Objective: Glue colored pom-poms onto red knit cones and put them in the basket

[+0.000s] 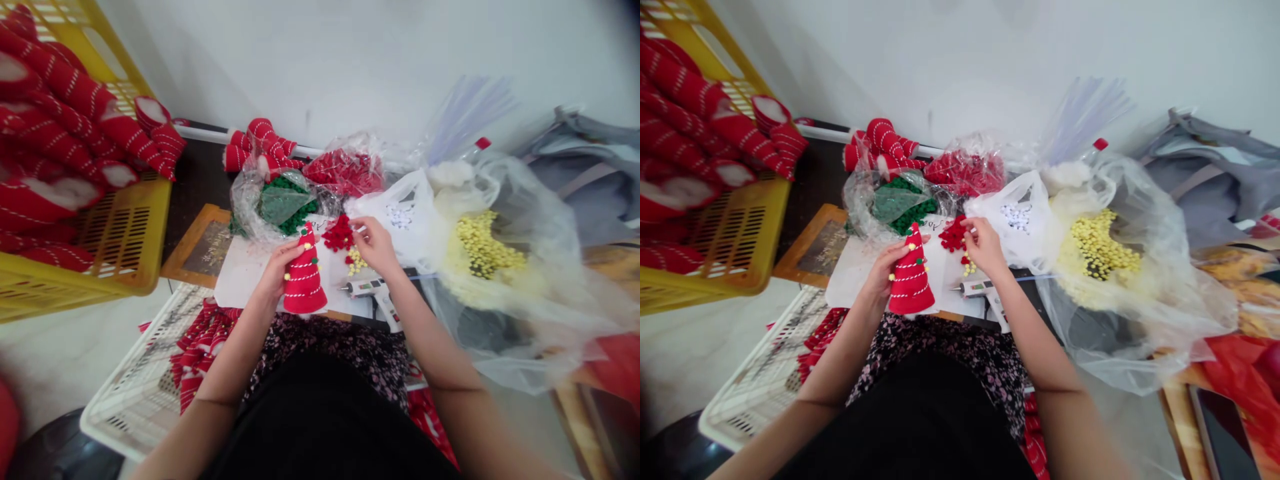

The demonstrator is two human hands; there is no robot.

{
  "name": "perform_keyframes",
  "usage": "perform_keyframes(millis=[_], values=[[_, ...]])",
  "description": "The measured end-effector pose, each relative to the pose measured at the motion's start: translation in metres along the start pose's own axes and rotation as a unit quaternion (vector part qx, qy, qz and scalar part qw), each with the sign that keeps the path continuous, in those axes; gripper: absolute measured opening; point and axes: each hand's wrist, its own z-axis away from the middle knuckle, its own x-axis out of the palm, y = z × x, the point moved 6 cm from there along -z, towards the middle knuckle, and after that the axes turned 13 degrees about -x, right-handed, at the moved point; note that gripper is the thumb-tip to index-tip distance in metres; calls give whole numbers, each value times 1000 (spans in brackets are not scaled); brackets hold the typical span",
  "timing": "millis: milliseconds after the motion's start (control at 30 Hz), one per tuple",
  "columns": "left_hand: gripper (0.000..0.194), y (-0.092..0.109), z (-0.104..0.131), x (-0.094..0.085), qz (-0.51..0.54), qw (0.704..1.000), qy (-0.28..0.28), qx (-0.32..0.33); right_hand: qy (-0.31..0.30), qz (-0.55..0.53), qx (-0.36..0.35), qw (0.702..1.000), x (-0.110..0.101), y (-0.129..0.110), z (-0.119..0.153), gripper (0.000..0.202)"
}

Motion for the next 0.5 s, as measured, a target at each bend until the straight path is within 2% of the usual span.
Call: perform_keyframes(millis=[67,133,200,300,367,433,500], values=[[49,1,-3,-2,5,1000,17,6,-122,79,-34,989,15,-2,-2,23],[46,0,-7,-1,12,999,34,12,-224,152,-62,961,32,-5,-3,19],[45,-3,-11,1,15,999,39,17,-264,199,-69,941,44,-7,-4,18],[45,-7,-16,2,11,999,38,22,-269,215,-65,937,50,-10,-6,19],[44,-9,-17,1,9,999,42,25,-252,200,-70,944,44,-17,-5,18],[42,-9,-18,0,5,998,49,34,-189,137,-87,968,30,-33,-3,15],[40,-7,-19,1,-4,997,57,53,-100,44,-121,987,13,-54,1,11]])
